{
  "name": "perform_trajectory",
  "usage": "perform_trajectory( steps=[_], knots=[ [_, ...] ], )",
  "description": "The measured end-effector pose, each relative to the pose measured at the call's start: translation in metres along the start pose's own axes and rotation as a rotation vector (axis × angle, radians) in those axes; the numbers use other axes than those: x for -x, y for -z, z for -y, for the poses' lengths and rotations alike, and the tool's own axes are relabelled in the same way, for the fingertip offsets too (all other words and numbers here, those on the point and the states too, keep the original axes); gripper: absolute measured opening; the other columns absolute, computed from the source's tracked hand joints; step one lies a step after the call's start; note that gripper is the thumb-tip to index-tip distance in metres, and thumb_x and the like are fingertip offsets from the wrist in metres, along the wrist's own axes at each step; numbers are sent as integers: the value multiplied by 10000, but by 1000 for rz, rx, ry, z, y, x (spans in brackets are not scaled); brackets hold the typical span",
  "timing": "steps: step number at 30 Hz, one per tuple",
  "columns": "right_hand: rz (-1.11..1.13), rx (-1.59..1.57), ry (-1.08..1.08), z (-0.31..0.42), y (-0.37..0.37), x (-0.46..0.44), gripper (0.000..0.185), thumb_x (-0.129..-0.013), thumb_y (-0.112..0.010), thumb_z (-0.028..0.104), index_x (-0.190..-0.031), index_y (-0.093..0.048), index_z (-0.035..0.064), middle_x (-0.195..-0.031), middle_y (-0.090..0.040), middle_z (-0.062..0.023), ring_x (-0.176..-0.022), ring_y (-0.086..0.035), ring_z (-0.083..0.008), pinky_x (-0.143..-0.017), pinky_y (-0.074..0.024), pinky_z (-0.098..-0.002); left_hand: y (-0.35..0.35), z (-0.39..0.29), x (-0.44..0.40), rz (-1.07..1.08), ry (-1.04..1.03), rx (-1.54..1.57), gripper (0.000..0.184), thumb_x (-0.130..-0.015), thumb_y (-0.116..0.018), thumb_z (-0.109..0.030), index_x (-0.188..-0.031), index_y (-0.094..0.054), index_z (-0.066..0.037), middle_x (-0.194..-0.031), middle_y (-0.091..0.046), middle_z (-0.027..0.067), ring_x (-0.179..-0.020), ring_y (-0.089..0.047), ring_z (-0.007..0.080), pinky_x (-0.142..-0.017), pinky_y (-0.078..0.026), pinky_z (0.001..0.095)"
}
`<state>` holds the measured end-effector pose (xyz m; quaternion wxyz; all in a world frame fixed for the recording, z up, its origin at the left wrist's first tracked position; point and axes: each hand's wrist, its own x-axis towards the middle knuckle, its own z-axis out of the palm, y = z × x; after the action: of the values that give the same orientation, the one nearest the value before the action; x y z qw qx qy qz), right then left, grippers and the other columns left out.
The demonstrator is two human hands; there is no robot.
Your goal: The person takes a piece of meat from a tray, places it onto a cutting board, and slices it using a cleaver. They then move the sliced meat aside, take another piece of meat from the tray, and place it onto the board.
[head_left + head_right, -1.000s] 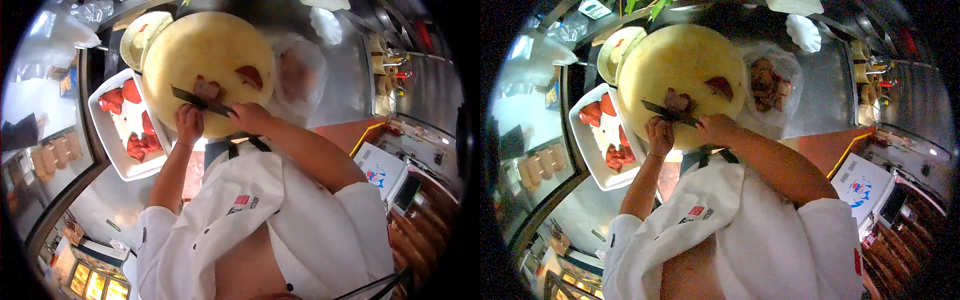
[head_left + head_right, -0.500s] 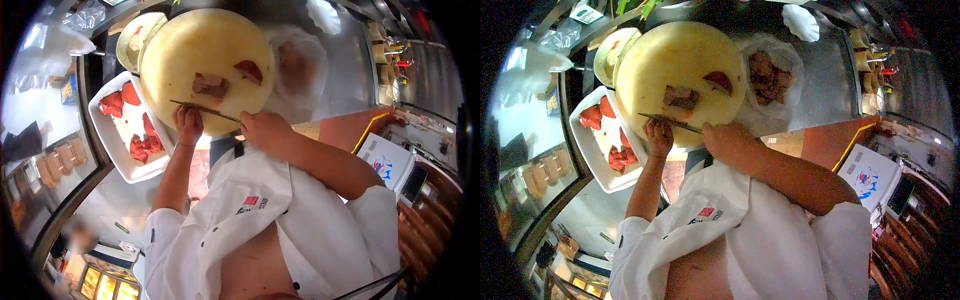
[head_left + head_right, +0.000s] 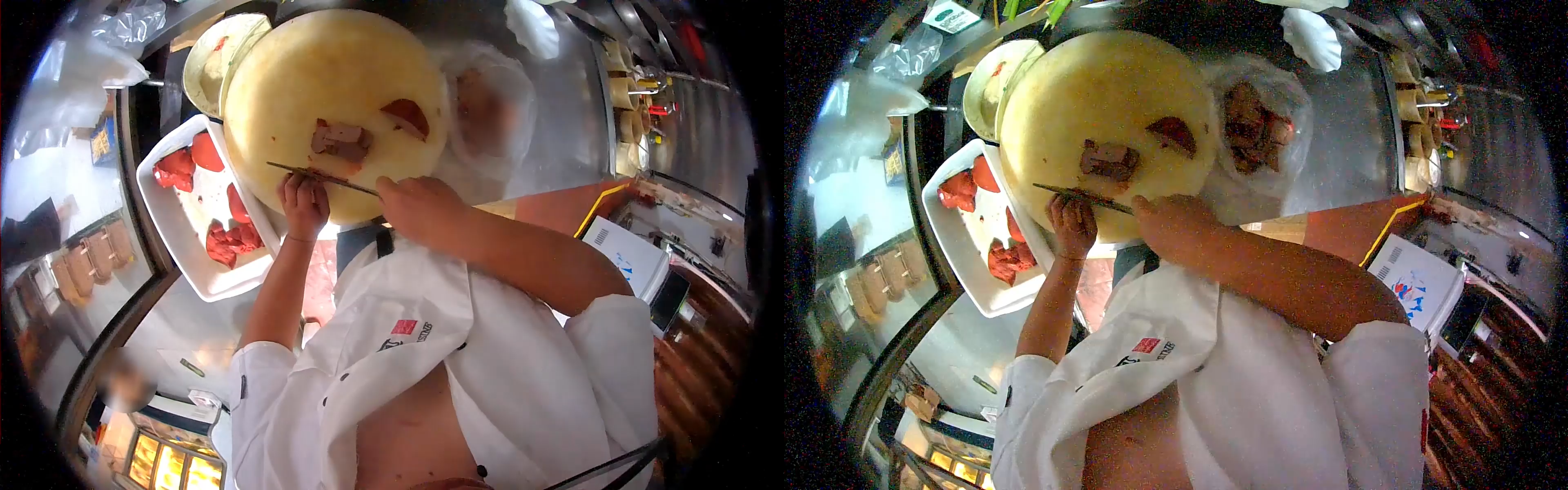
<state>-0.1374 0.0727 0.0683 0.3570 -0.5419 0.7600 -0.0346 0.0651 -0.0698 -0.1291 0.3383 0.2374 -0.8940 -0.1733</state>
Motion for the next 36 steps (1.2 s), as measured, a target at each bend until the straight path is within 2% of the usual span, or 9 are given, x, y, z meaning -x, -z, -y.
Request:
perform_trajectory(
  steps=[9,12,14,21,23,27,30,32,36],
  knots=[
    [-76,53,109,-4,-29,-33,208,-980,-554,221,-981,-558,14,-762,-700,-227,-685,-701,-418,-631,-578,-522,3,-5,-5,-18,-22,35,177,-851,-681,-58,-1022,-635,-63,-1131,-615,164,-1093,-567,404,-948,-460,490],
    [-106,-51,44,-16,-53,-47,222,-968,-572,239,-970,-586,18,-753,-698,-219,-669,-697,-408,-620,-575,-517,4,-8,-6,-7,15,34,178,-851,-686,-48,-1019,-630,-67,-1131,-616,162,-1089,-567,405,-944,-460,490],
    [-227,-20,58,-23,-69,-48,237,-962,-583,270,-960,-616,35,-788,-704,-217,-709,-697,-412,-656,-573,-520,7,-14,-6,-11,18,18,181,-853,-689,-46,-1023,-632,-68,-1131,-616,163,-1085,-569,403,-940,-461,489],
    [-255,-203,69,-36,-46,-33,259,-960,-586,310,-940,-635,57,-830,-702,-228,-782,-686,-437,-729,-552,-543,17,-15,-16,22,-3,-1,227,-861,-699,-25,-1072,-640,-79,-1154,-625,156,-1091,-577,387,-950,-476,484],
    [-246,-126,-11,-39,-30,-24,247,-969,-576,296,-943,-623,55,-844,-701,-221,-789,-683,-440,-716,-545,-546,20,-17,-17,19,-10,-15,218,-863,-694,-18,-1066,-649,-83,-1162,-629,149,-1097,-579,382,-955,-478,477],
    [-222,-112,-13,-32,-13,-10,243,-979,-564,282,-931,-613,49,-842,-697,-222,-791,-681,-437,-707,-542,-543,17,-17,-11,-27,53,8,180,-864,-683,-8,-1025,-680,-89,-1179,-638,134,-1116,-581,366,-968,-479,465],
    [-179,-96,0,-19,-13,3,244,-983,-567,279,-917,-594,45,-811,-696,-212,-765,-683,-429,-688,-545,-536,15,-14,-12,-50,-30,-6,186,-859,-681,-6,-1028,-679,-85,-1186,-632,138,-1119,-578,373,-973,-476,470],
    [-157,-41,49,-13,-12,10,229,-989,-571,282,-940,-575,58,-776,-696,-189,-731,-683,-423,-665,-545,-539,15,-14,-11,-26,-24,-29,197,-863,-682,-11,-1048,-670,-80,-1184,-628,143,-1117,-576,380,-974,-475,476],
    [-117,23,5,-4,-7,16,214,-992,-574,278,-965,-557,66,-765,-701,-179,-718,-691,-416,-655,-550,-538,10,-8,-6,-1,-13,-59,208,-878,-687,-29,-1080,-643,-52,-1164,-615,169,-1104,-570,404,-971,-471,496]
  ],
)
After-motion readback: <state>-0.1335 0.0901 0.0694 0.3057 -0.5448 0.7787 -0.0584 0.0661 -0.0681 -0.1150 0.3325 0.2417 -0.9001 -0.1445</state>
